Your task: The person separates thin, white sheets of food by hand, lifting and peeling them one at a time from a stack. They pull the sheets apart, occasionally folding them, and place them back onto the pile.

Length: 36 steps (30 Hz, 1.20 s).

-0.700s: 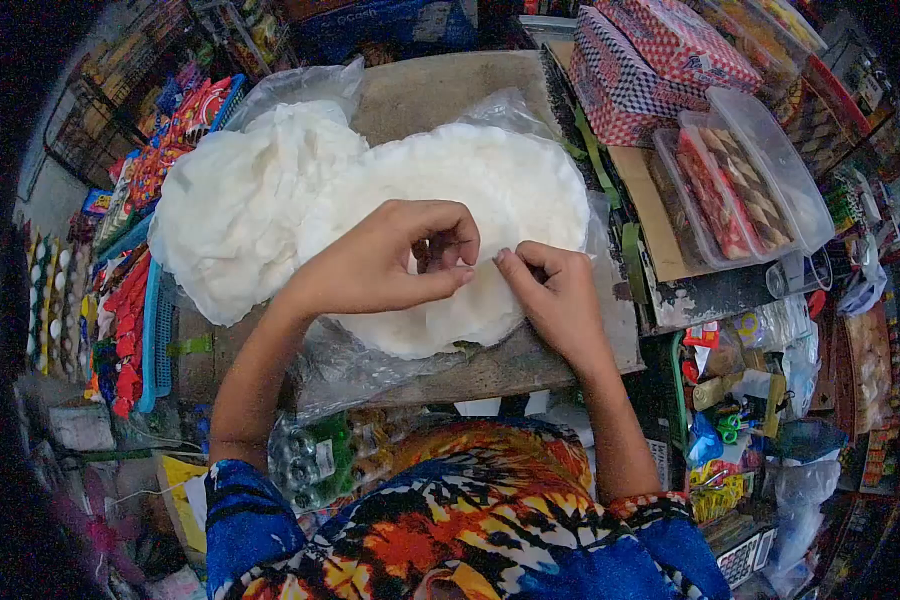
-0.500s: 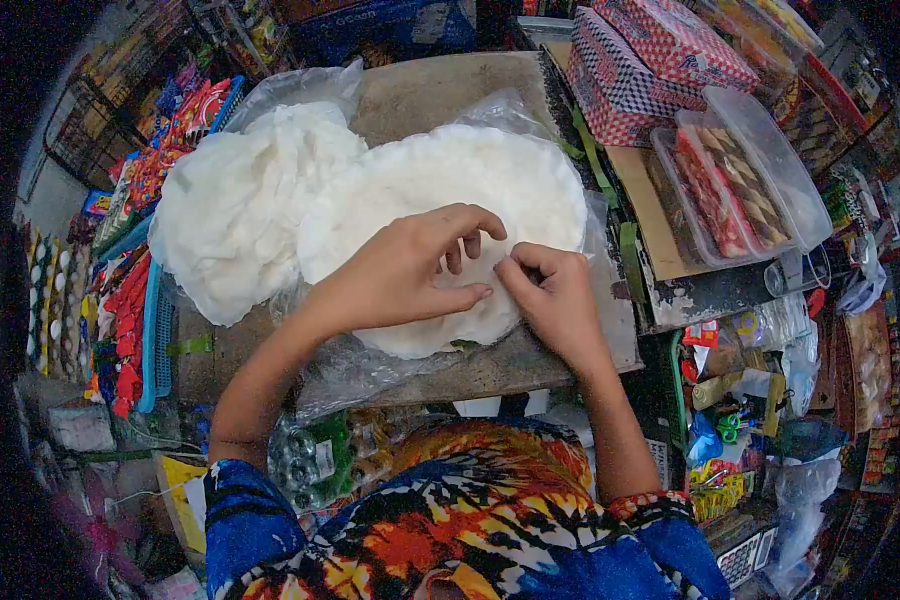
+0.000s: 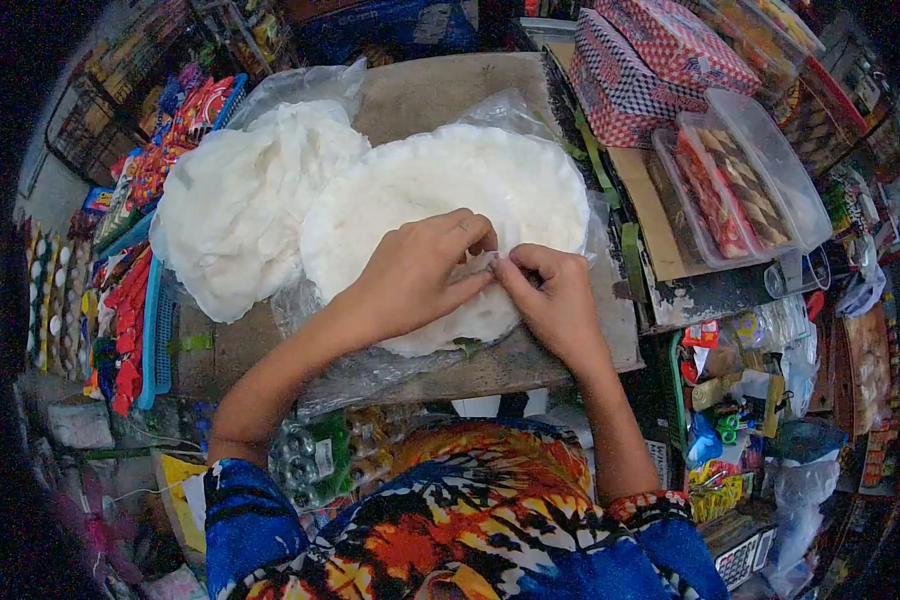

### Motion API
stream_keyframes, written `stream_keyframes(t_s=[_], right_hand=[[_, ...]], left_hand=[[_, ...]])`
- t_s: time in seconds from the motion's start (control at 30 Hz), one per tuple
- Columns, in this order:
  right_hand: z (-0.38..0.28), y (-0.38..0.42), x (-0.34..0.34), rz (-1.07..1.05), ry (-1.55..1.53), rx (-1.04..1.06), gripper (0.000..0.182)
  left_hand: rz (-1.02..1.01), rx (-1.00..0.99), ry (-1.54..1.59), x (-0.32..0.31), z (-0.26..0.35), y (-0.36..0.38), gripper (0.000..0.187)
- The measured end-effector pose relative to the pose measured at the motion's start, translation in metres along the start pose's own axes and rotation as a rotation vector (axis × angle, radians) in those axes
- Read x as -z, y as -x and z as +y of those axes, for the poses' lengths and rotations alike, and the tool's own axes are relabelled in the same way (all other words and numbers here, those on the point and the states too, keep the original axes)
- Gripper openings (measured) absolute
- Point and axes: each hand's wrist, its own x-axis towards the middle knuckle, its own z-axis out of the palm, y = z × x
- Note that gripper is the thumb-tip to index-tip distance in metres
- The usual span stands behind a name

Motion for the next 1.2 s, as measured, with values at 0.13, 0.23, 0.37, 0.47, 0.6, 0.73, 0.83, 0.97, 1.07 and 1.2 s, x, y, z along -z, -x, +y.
stream_keyframes(t_s=[0.13,0.23,0.37,0.47,0.6,0.73,0.83,0.97,1.07,1.2], right_hand=[[0.0,0.0,-0.001,0.006,-0.006,-0.001,0.023],[-0.002,0.0,0.0,0.01,-0.004,0.01,0.023],[-0.002,0.0,0.0,0.007,-0.001,0.003,0.023],[0.0,0.0,-0.001,0.013,-0.006,0.014,0.024],[-0.003,0.0,0.001,-0.007,0.025,0.004,0.027],[-0.006,0.0,0.002,-0.021,0.04,0.01,0.03],[-0.004,0.0,0.001,-0.015,0.029,0.015,0.03],[-0.003,0.001,0.001,-0.02,0.017,0.0,0.029],[-0.005,0.002,0.002,-0.014,0.01,0.006,0.029],[-0.002,0.003,0.001,0.002,0.003,0.019,0.03]], left_hand=[[0.027,0.032,-0.041,-0.002,-0.004,-0.001,0.019],[0.046,0.061,-0.017,0.001,-0.006,-0.002,0.015],[0.081,0.134,0.02,0.011,-0.002,-0.005,0.012],[0.119,0.144,0.009,0.014,-0.005,-0.006,0.013],[0.197,0.141,-0.035,0.018,-0.016,-0.009,0.013],[0.246,0.172,0.002,0.032,-0.032,-0.011,0.015],[0.358,0.223,0.017,0.041,-0.041,-0.013,0.015],[0.388,0.283,-0.02,0.051,-0.05,-0.015,0.017],[0.373,0.292,0.033,0.049,-0.049,-0.015,0.018],[0.353,0.251,0.088,0.049,-0.043,-0.016,0.017]])
